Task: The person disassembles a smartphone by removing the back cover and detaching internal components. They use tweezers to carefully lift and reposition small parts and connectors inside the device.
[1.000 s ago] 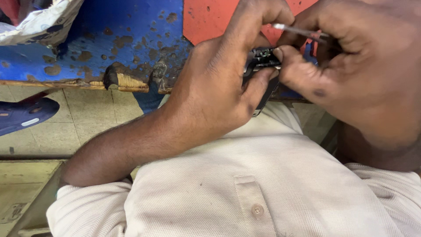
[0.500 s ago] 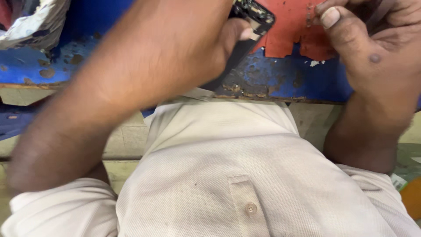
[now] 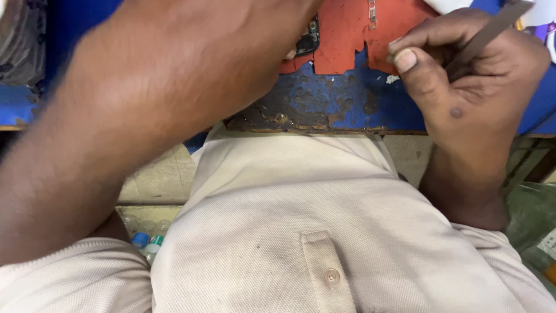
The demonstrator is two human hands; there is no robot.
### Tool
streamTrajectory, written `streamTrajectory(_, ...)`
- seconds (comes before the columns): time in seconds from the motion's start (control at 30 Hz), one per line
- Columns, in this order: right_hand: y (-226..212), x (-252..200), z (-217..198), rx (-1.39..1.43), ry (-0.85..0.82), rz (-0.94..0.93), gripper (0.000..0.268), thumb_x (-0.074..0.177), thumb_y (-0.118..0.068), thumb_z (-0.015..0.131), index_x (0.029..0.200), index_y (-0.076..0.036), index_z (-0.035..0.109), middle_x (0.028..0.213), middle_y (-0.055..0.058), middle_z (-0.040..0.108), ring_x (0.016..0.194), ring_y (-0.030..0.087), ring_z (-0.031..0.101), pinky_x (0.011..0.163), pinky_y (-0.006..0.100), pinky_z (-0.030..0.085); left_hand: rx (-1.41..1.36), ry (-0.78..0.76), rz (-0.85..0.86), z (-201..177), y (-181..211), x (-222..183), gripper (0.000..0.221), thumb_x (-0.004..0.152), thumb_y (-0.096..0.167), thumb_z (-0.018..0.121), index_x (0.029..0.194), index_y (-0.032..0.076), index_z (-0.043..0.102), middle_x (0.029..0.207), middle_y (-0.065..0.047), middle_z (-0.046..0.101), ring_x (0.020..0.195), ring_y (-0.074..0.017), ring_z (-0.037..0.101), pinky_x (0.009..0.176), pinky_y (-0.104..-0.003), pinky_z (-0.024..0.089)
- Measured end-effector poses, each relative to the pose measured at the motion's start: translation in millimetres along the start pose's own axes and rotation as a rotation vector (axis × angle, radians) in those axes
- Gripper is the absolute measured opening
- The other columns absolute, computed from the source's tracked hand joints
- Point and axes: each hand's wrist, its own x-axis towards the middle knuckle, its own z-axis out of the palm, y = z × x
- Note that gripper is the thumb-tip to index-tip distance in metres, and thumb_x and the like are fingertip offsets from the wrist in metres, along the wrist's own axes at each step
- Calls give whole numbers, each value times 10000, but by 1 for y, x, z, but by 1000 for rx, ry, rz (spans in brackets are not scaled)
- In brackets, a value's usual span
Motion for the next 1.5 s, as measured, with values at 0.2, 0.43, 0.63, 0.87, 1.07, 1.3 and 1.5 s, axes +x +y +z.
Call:
streamTrajectory(0.2,6,-6,-2,109,27,-28,248,1197,-115,649,1119,119,630,935,190,675,569,144,518,536,232,395,-281,66,-149,0,16,-15,234,987,45,672,1209,19,600,1038,-110,641,921,-311,662,768,-424,518)
streamTrajectory(0.43,7,-8,12,164,86,-150,248,1187,-120,623,1111,115,606,975,205,676,606,152,543,567,236,427,-277,66,-281,7,34,-18,302,1045,212,731,1245,33,593,1135,-113,599,1076,-316,585,913,-468,449)
streamTrajectory(0.63,3,-3,15,135,64,-178,212,1171,-84,626,1109,117,604,996,209,677,656,159,563,608,238,449,-274,96,-337,19,40,-22,249,1097,170,675,1307,64,594,1198,-110,543,1108,-288,486,940,-455,373)
streamTrajectory(0.87,-3,4,19,52,-17,-191,169,1153,-42,630,1106,118,602,1020,213,679,715,167,588,655,241,475,-293,81,-375,25,38,-25,299,1085,194,689,1344,82,589,1230,-112,523,1125,-286,469,953,-477,331)
streamTrajectory(1.07,-7,8,22,12,-56,-193,134,1137,-7,633,1104,119,600,1041,217,680,765,173,608,696,243,497,-290,74,-384,16,39,-28,430,1030,126,675,1442,133,554,1355,-91,494,1223,-298,442,1016,-474,294)
streamTrajectory(1.3,-15,13,22,-17,-102,-193,95,1119,35,637,1101,120,597,1066,222,681,824,181,632,743,245,523,-432,54,-438,13,38,-26,448,1001,112,778,1401,119,577,1253,-117,508,1156,-308,486,966,-464,365)
streamTrajectory(1.5,-20,16,24,-33,-132,-183,67,1103,71,640,1099,121,595,1087,225,682,874,188,653,784,247,545,-560,80,-446,11,34,-25,424,998,78,799,1365,84,588,1219,-118,541,1112,-321,534,950,-441,436)
